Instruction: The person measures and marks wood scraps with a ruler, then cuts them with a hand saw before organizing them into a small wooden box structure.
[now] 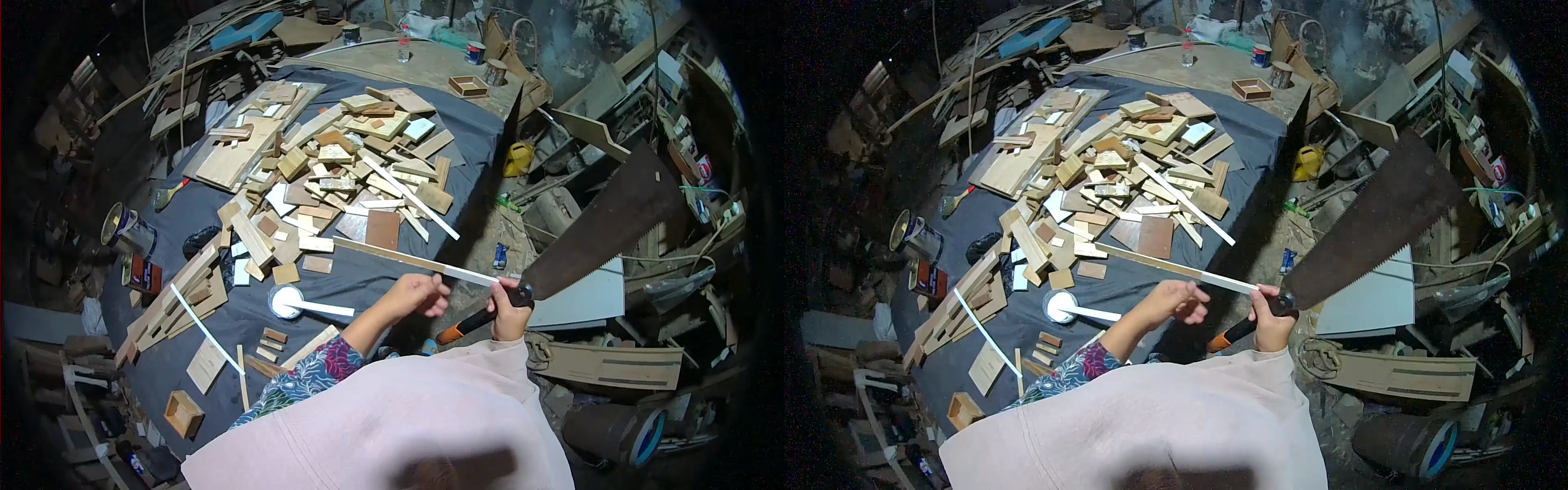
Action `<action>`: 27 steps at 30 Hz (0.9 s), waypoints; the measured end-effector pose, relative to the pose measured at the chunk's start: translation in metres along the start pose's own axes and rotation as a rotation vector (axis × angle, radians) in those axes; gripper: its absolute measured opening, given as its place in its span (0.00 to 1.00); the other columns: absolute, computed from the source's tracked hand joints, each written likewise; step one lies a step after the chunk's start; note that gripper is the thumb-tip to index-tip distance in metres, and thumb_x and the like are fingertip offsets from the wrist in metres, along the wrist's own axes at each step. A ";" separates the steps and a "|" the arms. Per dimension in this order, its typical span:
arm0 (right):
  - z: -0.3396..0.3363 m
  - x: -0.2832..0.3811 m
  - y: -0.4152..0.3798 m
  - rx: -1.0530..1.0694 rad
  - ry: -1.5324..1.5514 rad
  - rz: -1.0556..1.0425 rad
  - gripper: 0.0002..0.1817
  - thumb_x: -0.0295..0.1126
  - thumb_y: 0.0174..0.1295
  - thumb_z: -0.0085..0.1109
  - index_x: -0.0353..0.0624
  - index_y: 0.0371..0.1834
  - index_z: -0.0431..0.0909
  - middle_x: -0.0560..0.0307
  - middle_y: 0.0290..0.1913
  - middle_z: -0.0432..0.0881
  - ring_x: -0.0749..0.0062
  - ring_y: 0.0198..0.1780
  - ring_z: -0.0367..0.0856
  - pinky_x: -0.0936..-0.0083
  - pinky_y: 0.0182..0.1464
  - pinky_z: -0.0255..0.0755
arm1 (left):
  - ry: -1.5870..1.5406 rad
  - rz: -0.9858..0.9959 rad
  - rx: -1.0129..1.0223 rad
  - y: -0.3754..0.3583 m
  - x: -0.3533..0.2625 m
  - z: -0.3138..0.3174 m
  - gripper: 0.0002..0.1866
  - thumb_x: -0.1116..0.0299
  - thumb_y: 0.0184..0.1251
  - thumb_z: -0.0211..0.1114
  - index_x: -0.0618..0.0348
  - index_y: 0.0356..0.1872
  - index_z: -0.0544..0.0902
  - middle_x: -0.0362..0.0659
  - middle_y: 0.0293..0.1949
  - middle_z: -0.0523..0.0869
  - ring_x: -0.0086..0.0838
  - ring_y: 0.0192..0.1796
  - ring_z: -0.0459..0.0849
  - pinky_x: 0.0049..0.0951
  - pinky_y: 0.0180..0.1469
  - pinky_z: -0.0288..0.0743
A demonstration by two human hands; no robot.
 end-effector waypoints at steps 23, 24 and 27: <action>-0.011 0.009 0.000 0.069 -0.127 -0.015 0.09 0.21 0.48 0.59 0.35 0.34 0.74 0.59 0.26 0.75 0.82 0.19 0.68 0.87 0.21 0.62 | 1.327 0.810 -0.187 -0.013 -0.072 0.040 0.07 0.67 0.50 0.63 0.58 0.27 0.79 0.43 0.21 0.78 0.32 0.22 0.76 0.25 0.25 0.68; -0.010 0.010 -0.001 0.085 -0.115 -0.010 0.10 0.21 0.48 0.59 0.35 0.34 0.74 0.59 0.26 0.75 0.82 0.20 0.68 0.87 0.22 0.62 | 1.336 0.840 -0.191 -0.014 -0.073 0.040 0.06 0.67 0.49 0.63 0.58 0.26 0.79 0.43 0.21 0.78 0.31 0.22 0.76 0.25 0.24 0.68; -0.010 0.008 -0.001 0.102 -0.095 0.010 0.10 0.20 0.47 0.59 0.35 0.35 0.74 0.59 0.25 0.75 0.82 0.20 0.69 0.87 0.22 0.63 | 1.357 0.884 -0.193 -0.015 -0.075 0.041 0.06 0.68 0.48 0.64 0.58 0.25 0.79 0.42 0.21 0.78 0.31 0.22 0.76 0.25 0.24 0.68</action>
Point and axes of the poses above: each hand's wrist, its own y-axis towards the middle knuckle, its own z-axis out of the palm, x = y × z, the point moved 6 cm from there along y, towards the middle knuckle
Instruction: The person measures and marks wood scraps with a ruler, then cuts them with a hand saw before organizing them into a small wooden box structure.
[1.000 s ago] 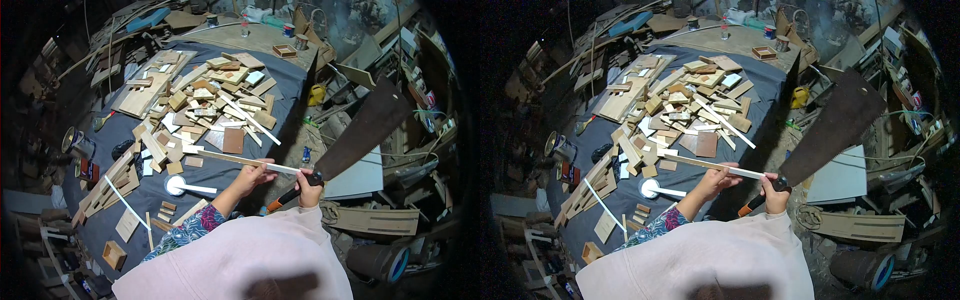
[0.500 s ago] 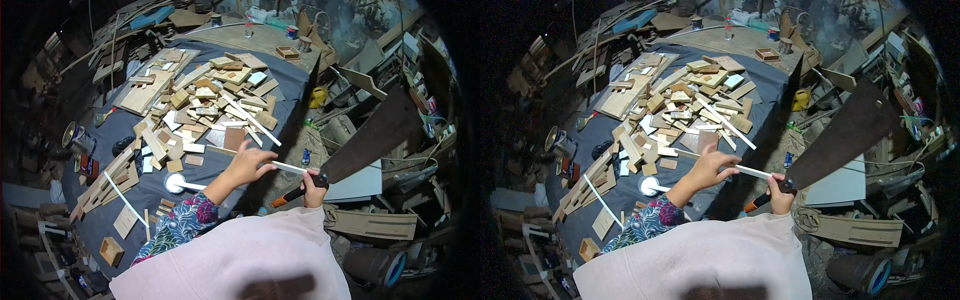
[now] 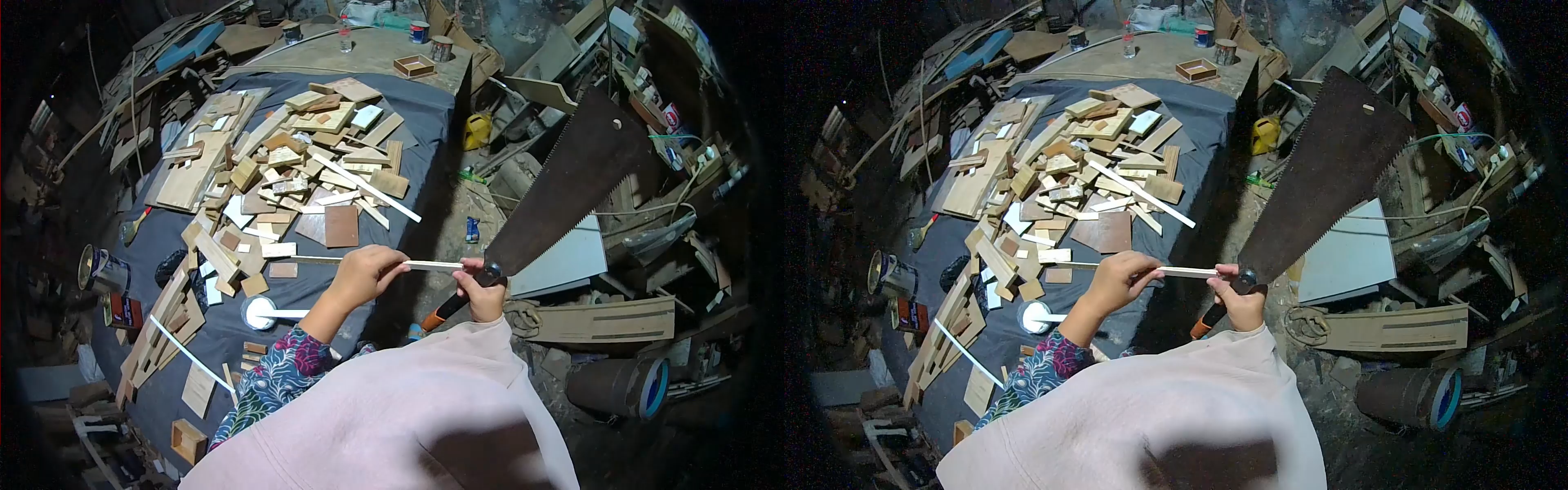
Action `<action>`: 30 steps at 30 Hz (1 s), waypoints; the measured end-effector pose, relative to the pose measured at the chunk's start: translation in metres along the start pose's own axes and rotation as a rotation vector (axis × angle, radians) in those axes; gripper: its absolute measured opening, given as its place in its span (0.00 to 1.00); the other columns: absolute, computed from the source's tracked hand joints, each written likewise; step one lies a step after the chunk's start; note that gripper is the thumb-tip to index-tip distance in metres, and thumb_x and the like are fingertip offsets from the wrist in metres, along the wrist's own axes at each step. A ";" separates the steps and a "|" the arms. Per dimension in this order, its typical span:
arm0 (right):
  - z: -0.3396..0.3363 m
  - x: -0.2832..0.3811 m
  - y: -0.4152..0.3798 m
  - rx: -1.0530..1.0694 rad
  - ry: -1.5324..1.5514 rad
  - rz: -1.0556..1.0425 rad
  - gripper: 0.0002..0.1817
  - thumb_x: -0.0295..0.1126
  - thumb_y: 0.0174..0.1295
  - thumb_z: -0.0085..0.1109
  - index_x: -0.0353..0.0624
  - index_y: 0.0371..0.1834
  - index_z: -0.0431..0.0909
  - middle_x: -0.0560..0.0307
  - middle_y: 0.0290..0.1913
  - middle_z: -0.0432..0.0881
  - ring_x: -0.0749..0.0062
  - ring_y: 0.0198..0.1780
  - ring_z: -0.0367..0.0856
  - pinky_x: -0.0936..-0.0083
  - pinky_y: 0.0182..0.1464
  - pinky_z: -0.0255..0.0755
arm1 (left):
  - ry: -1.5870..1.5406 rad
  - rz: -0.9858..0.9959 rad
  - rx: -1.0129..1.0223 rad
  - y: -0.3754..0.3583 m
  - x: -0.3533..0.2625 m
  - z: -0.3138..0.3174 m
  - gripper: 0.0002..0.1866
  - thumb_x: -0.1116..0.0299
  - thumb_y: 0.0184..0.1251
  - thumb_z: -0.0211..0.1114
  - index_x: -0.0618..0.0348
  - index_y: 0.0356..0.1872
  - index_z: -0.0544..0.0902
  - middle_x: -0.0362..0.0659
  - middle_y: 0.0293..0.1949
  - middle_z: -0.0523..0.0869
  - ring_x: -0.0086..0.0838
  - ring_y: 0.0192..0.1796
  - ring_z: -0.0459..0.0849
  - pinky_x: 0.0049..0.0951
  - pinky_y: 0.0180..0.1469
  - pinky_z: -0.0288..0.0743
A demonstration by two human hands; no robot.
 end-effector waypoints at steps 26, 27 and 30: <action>0.000 -0.004 0.000 0.001 0.044 -0.068 0.05 0.17 0.49 0.54 0.35 0.30 0.73 0.54 0.32 0.75 0.80 0.21 0.69 0.87 0.23 0.64 | -0.021 0.050 -0.014 -0.009 0.002 -0.001 0.06 0.74 0.47 0.63 0.60 0.29 0.78 0.44 0.26 0.80 0.35 0.29 0.79 0.29 0.31 0.72; -0.001 -0.005 0.000 -0.002 0.043 -0.069 0.05 0.17 0.49 0.54 0.35 0.30 0.73 0.54 0.32 0.75 0.80 0.21 0.69 0.87 0.23 0.64 | -0.020 0.056 -0.020 -0.010 0.002 -0.001 0.05 0.74 0.47 0.62 0.60 0.28 0.78 0.44 0.26 0.80 0.35 0.29 0.79 0.28 0.30 0.72; -0.003 -0.004 -0.001 -0.014 0.036 -0.091 0.07 0.15 0.48 0.54 0.34 0.31 0.72 0.51 0.33 0.74 0.76 0.20 0.70 0.84 0.22 0.63 | -0.015 0.057 -0.032 -0.010 0.001 -0.001 0.05 0.74 0.47 0.62 0.59 0.27 0.78 0.43 0.25 0.80 0.34 0.28 0.79 0.28 0.30 0.72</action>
Point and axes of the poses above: each hand's wrist, its own y-axis towards the middle knuckle, its own z-axis out of the palm, x = y × z, the point moved 6 cm from there along y, towards the middle knuckle
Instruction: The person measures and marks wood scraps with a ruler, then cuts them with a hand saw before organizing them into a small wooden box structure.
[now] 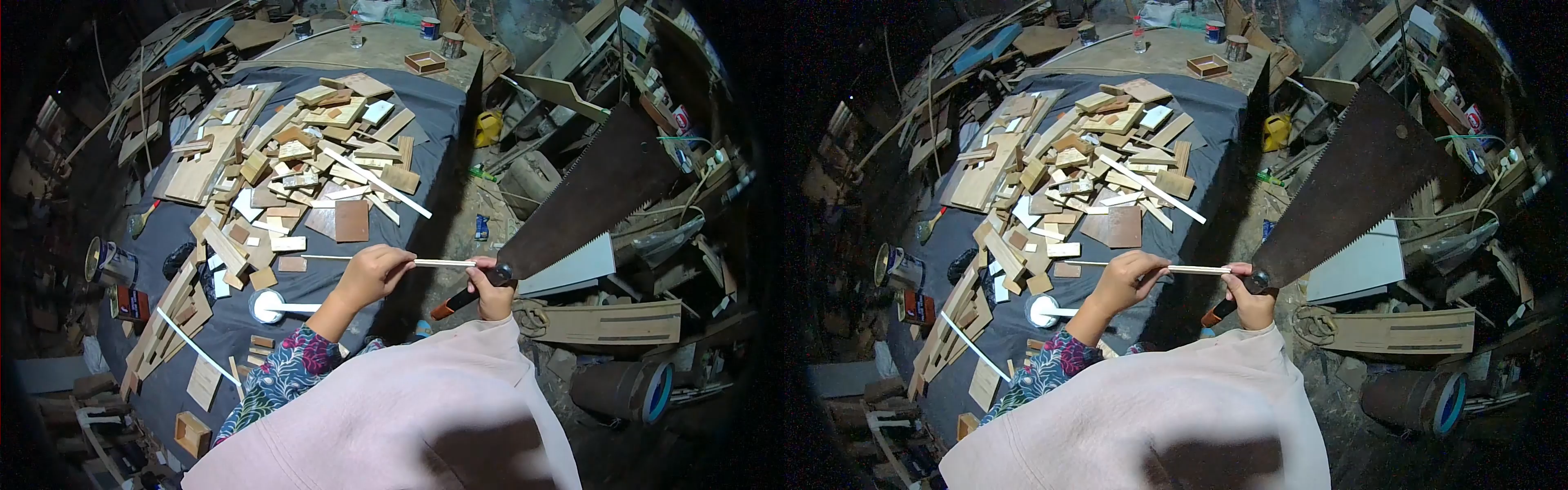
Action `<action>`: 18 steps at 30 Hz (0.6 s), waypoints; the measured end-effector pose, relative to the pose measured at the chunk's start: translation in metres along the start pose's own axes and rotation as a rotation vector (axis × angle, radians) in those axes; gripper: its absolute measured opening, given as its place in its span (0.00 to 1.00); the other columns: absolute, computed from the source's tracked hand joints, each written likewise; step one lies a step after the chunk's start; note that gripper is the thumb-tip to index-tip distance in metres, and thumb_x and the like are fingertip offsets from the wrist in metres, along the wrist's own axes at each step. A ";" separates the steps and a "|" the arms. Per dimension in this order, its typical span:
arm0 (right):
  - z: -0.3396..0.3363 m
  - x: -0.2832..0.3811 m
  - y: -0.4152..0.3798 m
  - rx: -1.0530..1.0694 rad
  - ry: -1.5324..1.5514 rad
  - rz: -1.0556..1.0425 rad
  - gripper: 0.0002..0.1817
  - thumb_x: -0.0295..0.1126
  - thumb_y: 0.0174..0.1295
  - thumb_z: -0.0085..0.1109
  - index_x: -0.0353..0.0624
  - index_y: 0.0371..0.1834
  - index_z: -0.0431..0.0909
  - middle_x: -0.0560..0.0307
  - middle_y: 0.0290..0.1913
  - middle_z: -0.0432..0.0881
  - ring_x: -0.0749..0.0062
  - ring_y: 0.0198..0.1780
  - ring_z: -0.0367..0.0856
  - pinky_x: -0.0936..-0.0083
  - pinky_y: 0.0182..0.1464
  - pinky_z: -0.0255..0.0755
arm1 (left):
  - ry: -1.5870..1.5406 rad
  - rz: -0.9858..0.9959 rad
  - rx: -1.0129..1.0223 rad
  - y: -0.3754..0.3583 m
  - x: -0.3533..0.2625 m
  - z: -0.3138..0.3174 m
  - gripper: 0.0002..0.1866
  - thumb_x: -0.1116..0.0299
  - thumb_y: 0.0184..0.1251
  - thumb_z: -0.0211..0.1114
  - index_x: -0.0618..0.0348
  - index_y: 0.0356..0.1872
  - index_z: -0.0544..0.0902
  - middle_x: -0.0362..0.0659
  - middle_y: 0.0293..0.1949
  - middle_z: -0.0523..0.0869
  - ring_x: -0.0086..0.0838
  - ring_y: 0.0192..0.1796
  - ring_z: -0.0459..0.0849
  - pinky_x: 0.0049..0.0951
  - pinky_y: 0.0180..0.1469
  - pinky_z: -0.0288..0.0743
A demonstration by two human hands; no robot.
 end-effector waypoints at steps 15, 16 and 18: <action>0.000 0.000 -0.002 -0.003 0.008 0.024 0.09 0.19 0.49 0.56 0.34 0.35 0.72 0.58 0.23 0.73 0.80 0.20 0.68 0.85 0.22 0.62 | -0.030 -0.144 0.026 -0.003 0.004 0.005 0.04 0.72 0.49 0.61 0.60 0.26 0.79 0.46 0.24 0.80 0.36 0.28 0.78 0.28 0.30 0.71; -0.001 -0.003 -0.001 -0.037 -0.013 0.059 0.09 0.19 0.49 0.57 0.33 0.35 0.73 0.58 0.22 0.73 0.80 0.19 0.68 0.85 0.21 0.61 | -0.073 -0.216 0.043 -0.004 0.008 0.007 0.04 0.71 0.50 0.60 0.61 0.25 0.79 0.47 0.23 0.79 0.36 0.27 0.78 0.29 0.29 0.71; -0.003 -0.005 0.000 -0.070 -0.035 0.097 0.09 0.20 0.49 0.57 0.33 0.35 0.73 0.59 0.22 0.73 0.81 0.19 0.68 0.85 0.21 0.61 | -0.146 -0.314 0.081 -0.008 0.018 0.014 0.05 0.70 0.50 0.60 0.61 0.25 0.79 0.48 0.22 0.79 0.37 0.26 0.78 0.28 0.29 0.70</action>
Point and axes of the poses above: each hand's wrist, its own y-axis towards the middle knuckle, its own z-axis out of the palm, x = y × z, the point moved 6 cm from there along y, towards the middle knuckle
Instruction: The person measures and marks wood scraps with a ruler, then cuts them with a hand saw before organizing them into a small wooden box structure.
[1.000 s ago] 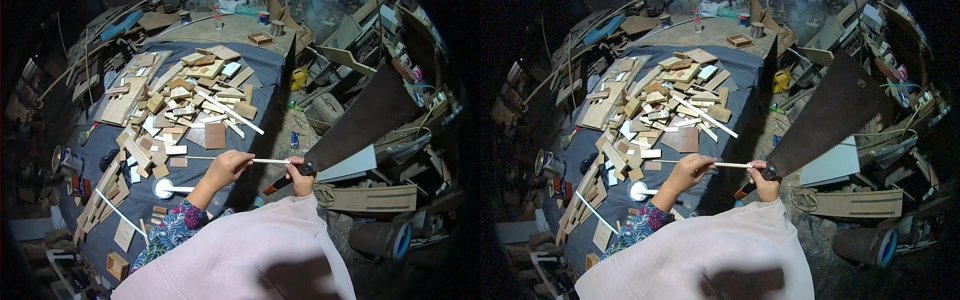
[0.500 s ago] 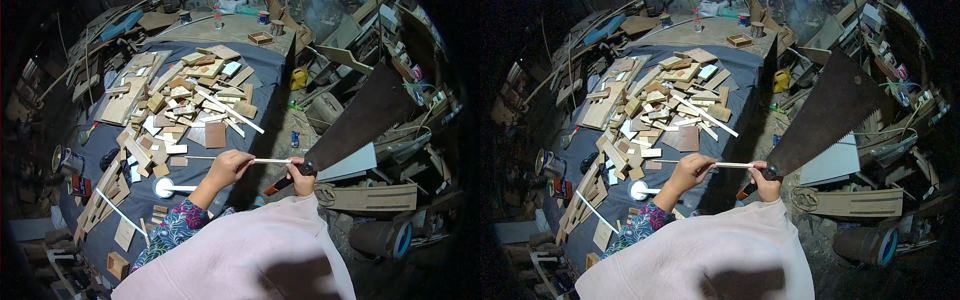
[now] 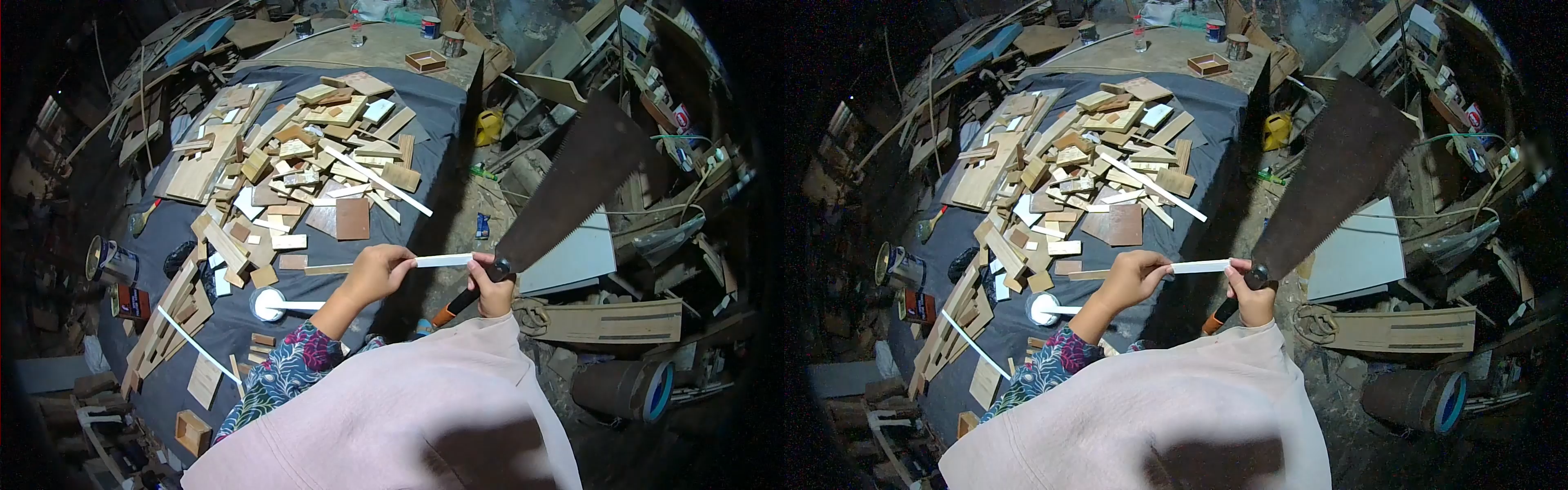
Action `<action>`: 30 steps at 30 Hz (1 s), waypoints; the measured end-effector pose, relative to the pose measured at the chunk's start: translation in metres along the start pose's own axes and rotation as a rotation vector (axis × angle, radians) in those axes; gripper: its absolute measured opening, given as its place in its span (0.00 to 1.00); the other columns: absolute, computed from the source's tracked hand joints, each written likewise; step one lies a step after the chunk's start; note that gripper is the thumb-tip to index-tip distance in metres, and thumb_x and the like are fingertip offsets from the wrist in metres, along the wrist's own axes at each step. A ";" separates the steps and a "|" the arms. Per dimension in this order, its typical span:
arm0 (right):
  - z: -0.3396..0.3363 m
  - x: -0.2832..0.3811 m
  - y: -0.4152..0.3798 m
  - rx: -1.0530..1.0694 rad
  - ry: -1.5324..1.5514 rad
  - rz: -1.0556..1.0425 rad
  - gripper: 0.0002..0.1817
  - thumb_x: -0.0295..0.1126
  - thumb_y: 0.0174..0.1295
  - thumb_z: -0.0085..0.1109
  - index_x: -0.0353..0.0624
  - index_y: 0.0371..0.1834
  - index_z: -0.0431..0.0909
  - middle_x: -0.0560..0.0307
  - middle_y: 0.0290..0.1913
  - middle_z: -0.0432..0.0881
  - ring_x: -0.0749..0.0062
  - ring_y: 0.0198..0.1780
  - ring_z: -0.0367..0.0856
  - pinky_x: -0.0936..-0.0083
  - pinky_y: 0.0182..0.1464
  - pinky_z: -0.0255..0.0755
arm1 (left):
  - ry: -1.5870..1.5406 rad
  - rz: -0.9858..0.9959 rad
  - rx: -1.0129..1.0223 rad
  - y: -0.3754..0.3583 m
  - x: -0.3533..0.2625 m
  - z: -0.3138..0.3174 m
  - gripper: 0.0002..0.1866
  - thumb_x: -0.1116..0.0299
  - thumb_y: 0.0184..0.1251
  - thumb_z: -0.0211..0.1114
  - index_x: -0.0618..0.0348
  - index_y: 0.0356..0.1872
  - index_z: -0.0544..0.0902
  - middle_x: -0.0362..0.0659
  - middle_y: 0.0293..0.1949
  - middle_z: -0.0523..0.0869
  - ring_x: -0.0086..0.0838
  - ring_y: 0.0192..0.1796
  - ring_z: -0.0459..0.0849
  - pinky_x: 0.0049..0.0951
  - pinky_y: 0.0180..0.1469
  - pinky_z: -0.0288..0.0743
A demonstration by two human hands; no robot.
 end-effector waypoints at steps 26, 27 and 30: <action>-0.003 -0.027 0.006 -0.097 0.018 0.104 0.07 0.21 0.46 0.60 0.34 0.29 0.74 0.60 0.21 0.74 0.83 0.15 0.66 0.88 0.16 0.59 | -0.031 -0.126 0.124 0.005 0.013 0.009 0.08 0.71 0.50 0.60 0.67 0.27 0.79 0.51 0.22 0.80 0.34 0.26 0.81 0.25 0.30 0.73; -0.003 -0.028 0.008 -0.099 0.018 0.106 0.07 0.21 0.46 0.60 0.34 0.29 0.74 0.60 0.21 0.74 0.83 0.15 0.66 0.88 0.16 0.59 | 0.000 -0.142 0.119 0.006 0.017 0.010 0.08 0.70 0.50 0.60 0.66 0.26 0.79 0.50 0.22 0.79 0.35 0.25 0.80 0.26 0.29 0.72; -0.004 -0.039 0.016 -0.147 -0.044 0.140 0.08 0.22 0.46 0.60 0.33 0.29 0.74 0.61 0.19 0.73 0.84 0.14 0.65 0.87 0.15 0.57 | 0.095 -0.177 0.119 0.013 0.036 0.018 0.10 0.67 0.49 0.62 0.65 0.24 0.78 0.49 0.20 0.79 0.37 0.24 0.79 0.28 0.27 0.71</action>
Point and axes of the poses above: each hand's wrist, its own y-axis towards the middle knuckle, its own z-axis out of the palm, x = y × z, the point moved 6 cm from there along y, towards the middle knuckle
